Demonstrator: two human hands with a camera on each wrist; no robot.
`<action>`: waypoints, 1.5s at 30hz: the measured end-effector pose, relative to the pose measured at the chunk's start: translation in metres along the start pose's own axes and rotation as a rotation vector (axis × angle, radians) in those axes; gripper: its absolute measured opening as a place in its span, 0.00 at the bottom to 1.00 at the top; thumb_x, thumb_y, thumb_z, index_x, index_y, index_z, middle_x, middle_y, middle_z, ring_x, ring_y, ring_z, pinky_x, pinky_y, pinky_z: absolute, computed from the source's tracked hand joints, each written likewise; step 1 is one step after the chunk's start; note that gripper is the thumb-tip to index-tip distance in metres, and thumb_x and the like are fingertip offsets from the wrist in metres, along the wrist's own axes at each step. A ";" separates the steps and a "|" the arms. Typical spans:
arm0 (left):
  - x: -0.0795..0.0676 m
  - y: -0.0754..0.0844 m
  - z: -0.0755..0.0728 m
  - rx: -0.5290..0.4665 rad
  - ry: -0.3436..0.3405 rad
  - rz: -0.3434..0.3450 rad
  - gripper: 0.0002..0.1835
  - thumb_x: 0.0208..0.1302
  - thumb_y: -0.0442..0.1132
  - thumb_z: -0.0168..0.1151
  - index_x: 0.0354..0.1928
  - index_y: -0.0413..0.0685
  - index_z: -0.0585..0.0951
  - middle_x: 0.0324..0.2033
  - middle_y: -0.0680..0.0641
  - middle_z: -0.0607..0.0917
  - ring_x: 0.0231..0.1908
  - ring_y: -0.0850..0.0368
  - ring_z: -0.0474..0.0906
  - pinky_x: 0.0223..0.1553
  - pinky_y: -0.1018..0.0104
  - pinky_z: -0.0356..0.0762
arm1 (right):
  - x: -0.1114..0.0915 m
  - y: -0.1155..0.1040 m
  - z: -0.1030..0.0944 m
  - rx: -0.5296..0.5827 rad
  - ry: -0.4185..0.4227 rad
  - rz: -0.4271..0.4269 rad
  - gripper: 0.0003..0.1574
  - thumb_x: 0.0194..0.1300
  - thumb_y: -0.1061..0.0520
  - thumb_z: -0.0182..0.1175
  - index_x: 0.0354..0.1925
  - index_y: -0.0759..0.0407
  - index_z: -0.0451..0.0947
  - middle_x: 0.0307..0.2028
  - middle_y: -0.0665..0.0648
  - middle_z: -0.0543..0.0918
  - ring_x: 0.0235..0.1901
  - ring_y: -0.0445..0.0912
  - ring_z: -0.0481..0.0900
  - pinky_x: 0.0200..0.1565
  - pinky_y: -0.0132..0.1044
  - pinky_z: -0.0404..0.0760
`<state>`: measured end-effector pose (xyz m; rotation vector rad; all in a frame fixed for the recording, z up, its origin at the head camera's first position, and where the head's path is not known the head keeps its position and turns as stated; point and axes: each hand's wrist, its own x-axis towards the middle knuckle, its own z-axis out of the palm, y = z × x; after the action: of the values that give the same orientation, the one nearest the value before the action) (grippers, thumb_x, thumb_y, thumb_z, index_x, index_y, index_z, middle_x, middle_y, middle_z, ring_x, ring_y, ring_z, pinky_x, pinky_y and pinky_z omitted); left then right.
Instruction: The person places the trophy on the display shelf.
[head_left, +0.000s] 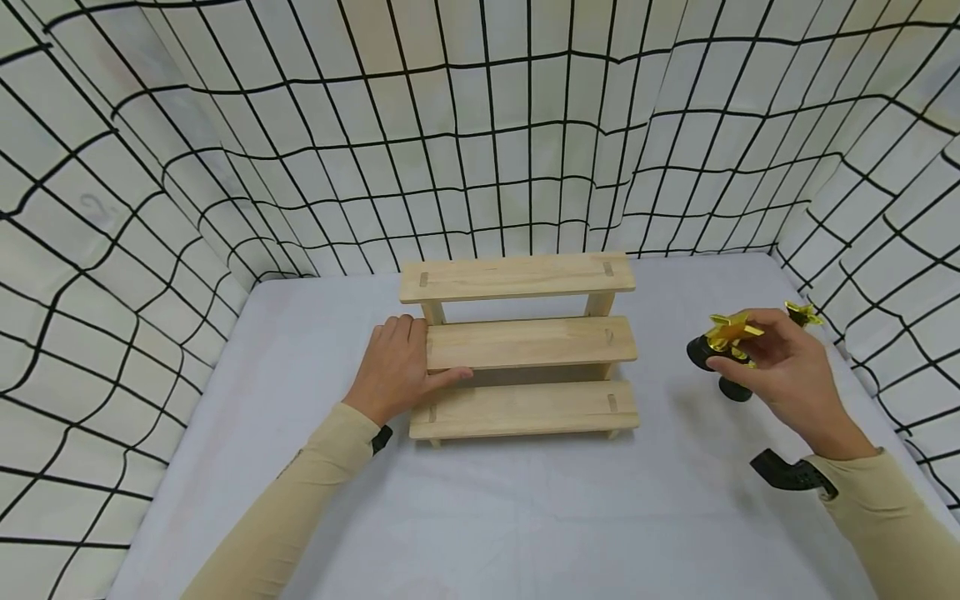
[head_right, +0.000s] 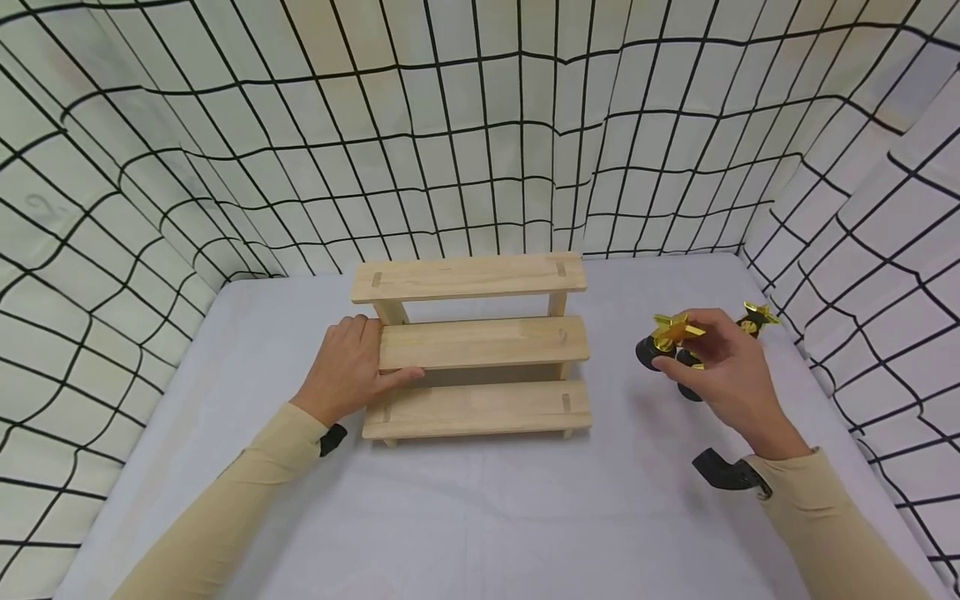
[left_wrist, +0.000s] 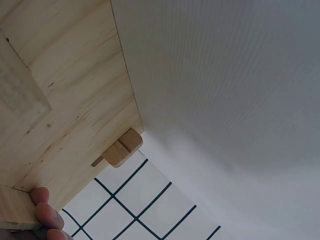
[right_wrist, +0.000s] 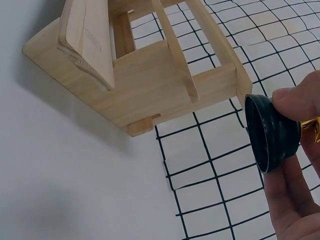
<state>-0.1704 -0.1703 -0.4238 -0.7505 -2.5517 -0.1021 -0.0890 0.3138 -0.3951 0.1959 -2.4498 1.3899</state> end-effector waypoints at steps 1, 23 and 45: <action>0.000 0.000 0.000 0.000 0.000 -0.001 0.45 0.44 0.77 0.72 0.35 0.38 0.74 0.28 0.41 0.76 0.28 0.43 0.72 0.32 0.57 0.65 | 0.000 -0.001 0.001 -0.004 -0.007 0.000 0.36 0.53 0.75 0.74 0.59 0.62 0.74 0.51 0.36 0.79 0.48 0.28 0.81 0.52 0.13 0.76; -0.001 -0.001 0.002 0.020 -0.002 -0.007 0.46 0.43 0.77 0.73 0.35 0.38 0.74 0.28 0.40 0.77 0.29 0.43 0.73 0.32 0.57 0.66 | -0.002 -0.028 0.031 0.104 -0.110 -0.065 0.36 0.50 0.79 0.73 0.57 0.68 0.74 0.52 0.39 0.80 0.50 0.30 0.83 0.55 0.17 0.78; 0.001 0.000 0.000 0.036 -0.034 -0.015 0.47 0.45 0.80 0.69 0.36 0.37 0.74 0.28 0.41 0.77 0.30 0.44 0.73 0.32 0.58 0.67 | -0.005 -0.034 0.071 0.176 -0.208 -0.143 0.35 0.50 0.78 0.74 0.55 0.67 0.74 0.50 0.39 0.78 0.49 0.30 0.81 0.58 0.18 0.76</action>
<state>-0.1714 -0.1699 -0.4233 -0.7254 -2.5846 -0.0479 -0.0899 0.2348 -0.4031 0.5721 -2.4152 1.5912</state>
